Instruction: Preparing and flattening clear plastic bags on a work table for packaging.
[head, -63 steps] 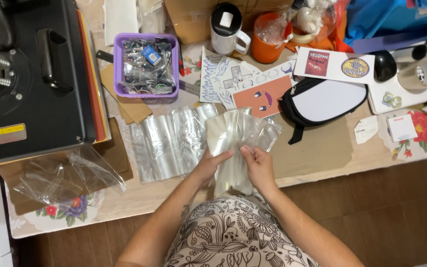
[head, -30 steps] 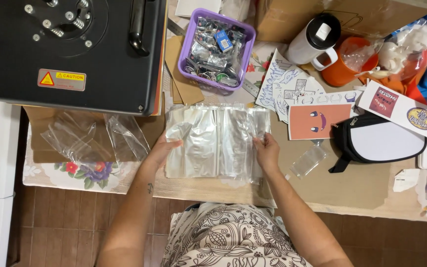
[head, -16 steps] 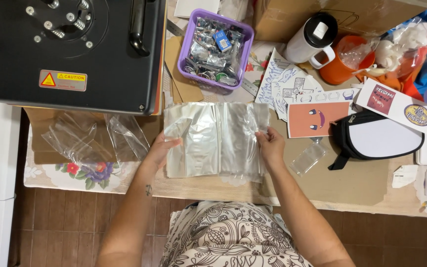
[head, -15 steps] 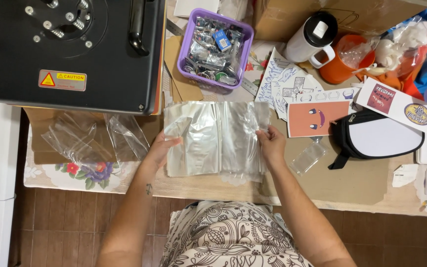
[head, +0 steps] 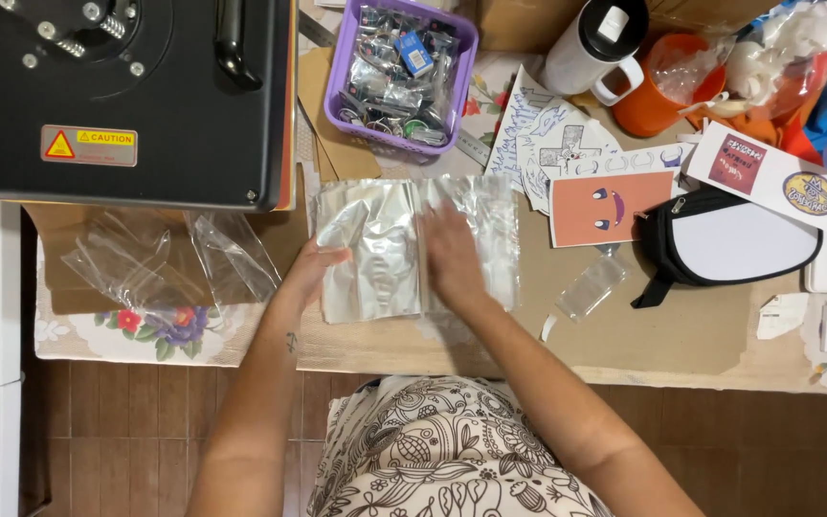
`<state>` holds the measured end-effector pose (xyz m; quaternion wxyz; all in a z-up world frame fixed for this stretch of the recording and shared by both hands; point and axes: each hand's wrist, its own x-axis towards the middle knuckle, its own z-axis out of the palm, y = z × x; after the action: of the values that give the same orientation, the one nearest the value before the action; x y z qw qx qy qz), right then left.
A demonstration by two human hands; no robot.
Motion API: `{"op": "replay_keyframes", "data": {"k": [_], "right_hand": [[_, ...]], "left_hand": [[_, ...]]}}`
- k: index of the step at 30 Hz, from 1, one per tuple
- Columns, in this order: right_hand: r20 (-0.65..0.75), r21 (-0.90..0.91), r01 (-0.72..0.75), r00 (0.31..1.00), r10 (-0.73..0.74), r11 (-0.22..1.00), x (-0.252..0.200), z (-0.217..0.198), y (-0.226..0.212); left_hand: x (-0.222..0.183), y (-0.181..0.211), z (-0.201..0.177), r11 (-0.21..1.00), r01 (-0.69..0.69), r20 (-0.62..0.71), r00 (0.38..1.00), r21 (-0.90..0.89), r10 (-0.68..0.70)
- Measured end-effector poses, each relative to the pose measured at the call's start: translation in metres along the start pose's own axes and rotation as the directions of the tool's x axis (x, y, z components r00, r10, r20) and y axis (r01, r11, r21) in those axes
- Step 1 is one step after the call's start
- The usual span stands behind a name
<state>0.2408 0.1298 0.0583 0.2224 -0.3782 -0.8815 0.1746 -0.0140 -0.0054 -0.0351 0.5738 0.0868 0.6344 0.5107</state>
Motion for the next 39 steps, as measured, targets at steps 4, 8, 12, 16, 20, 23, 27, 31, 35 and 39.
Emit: {"op": "replay_keyframes", "data": {"k": [4,8,12,16,20,23,27,31,35,39], "right_hand": [[0.114,-0.142,0.113,0.989,-0.097,0.983,-0.015,0.037,0.011],[0.386,-0.319,0.025,0.916,0.106,0.947,-0.031,0.01,0.019],[0.294,-0.335,-0.053,0.943,0.158,0.941,-0.041,0.016,0.034],[0.336,-0.305,-0.054,0.928,0.161,0.951,-0.039,0.016,0.031],[0.355,-0.304,-0.018,0.926,0.131,0.952,-0.038,0.016,0.034],[0.251,-0.248,0.032,0.967,0.032,0.968,-0.035,0.034,0.035],[0.211,-0.08,-0.011,0.977,0.028,0.997,-0.031,0.048,0.016],[0.154,-0.102,0.013,0.988,0.003,0.995,-0.022,0.059,0.012],[0.37,0.166,-0.196,0.921,0.124,0.966,-0.007,0.013,-0.044],[0.531,0.314,-0.5,0.797,0.288,0.807,0.015,-0.019,-0.075]], "left_hand": [[0.007,-0.01,-0.011,1.0,-0.014,0.013,1.0,0.008,0.014],[0.01,-0.001,0.0,0.998,-0.057,0.05,0.997,0.019,0.056],[0.007,0.001,0.002,0.995,-0.103,0.074,0.992,0.003,0.102],[0.008,0.004,-0.002,0.994,-0.111,0.108,0.988,0.005,0.11],[0.002,0.011,0.001,0.995,-0.1,0.093,0.991,-0.001,0.1],[0.003,0.017,0.003,0.996,-0.089,0.086,0.993,0.027,0.087],[-0.011,0.024,0.014,0.999,-0.032,0.032,0.999,0.028,0.031],[-0.025,0.047,0.036,0.997,-0.016,-0.034,0.999,0.077,0.019],[-0.063,0.09,0.072,0.995,0.011,-0.093,0.996,0.1,-0.002],[-0.086,0.111,0.106,0.994,0.11,-0.016,0.994,-0.002,-0.11]]}}
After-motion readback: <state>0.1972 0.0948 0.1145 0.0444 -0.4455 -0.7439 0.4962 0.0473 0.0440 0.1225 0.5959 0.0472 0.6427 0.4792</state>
